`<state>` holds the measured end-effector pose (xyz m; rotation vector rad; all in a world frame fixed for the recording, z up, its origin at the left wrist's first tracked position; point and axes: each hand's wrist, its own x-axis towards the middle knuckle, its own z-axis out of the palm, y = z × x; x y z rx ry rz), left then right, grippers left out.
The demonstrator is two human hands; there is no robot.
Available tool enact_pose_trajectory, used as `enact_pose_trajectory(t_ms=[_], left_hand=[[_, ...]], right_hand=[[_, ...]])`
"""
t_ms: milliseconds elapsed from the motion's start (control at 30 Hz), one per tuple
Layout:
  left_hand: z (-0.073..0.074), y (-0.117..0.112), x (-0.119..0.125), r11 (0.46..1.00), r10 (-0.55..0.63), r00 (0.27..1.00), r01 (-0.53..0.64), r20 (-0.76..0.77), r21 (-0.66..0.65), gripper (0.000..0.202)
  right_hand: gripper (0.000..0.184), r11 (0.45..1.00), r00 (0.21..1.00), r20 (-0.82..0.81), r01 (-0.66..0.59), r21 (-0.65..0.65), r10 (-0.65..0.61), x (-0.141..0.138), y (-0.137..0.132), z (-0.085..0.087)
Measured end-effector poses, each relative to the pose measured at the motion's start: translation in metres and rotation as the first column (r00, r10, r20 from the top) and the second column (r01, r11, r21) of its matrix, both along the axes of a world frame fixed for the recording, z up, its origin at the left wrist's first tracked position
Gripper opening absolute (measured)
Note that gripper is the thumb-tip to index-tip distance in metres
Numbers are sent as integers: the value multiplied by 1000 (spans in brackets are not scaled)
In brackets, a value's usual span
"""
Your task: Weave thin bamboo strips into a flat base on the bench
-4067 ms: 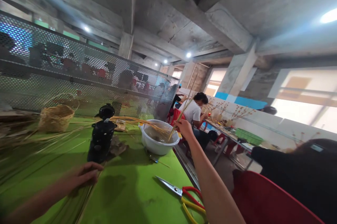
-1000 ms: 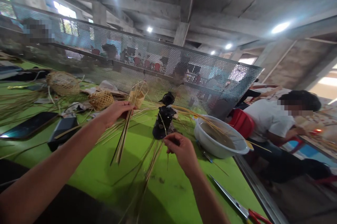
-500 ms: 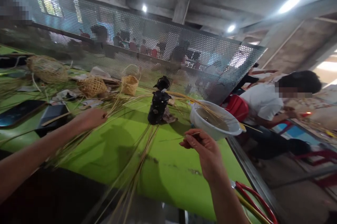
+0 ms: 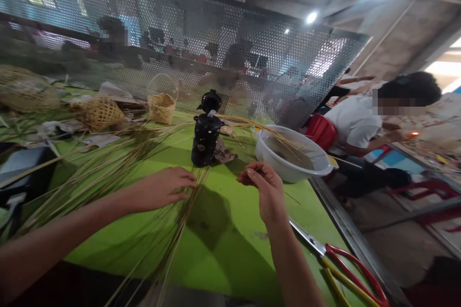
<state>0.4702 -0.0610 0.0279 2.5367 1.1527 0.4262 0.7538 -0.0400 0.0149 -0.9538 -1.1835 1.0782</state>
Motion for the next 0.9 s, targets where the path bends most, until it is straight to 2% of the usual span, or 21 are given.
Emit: enact_pose_trajectory(t_ms=[167,467,567,767,900], left_hand=[[-19,7,4,1000,-26,998,27,-64,11,29],[-35,6,0,999,15,995,-12,-97,32,39],[-35,5,1,999,11,995,-7,-100,41,40],[-28,1,5,998,0,979,12,-202,59,40],[-24,-1,8,998,-39,990,45,-135,36,34]], right_hand=[[18,1000,998,-50,-26,-15,25,12,5,-13],[20,998,999,-7,-46,-35,45,20,5,-18],[21,995,997,-21,-79,-59,78,18,3,-19],[23,992,995,3,-95,-87,96,13,2,-15],[22,991,994,-3,-113,-73,113,15,2,-15]])
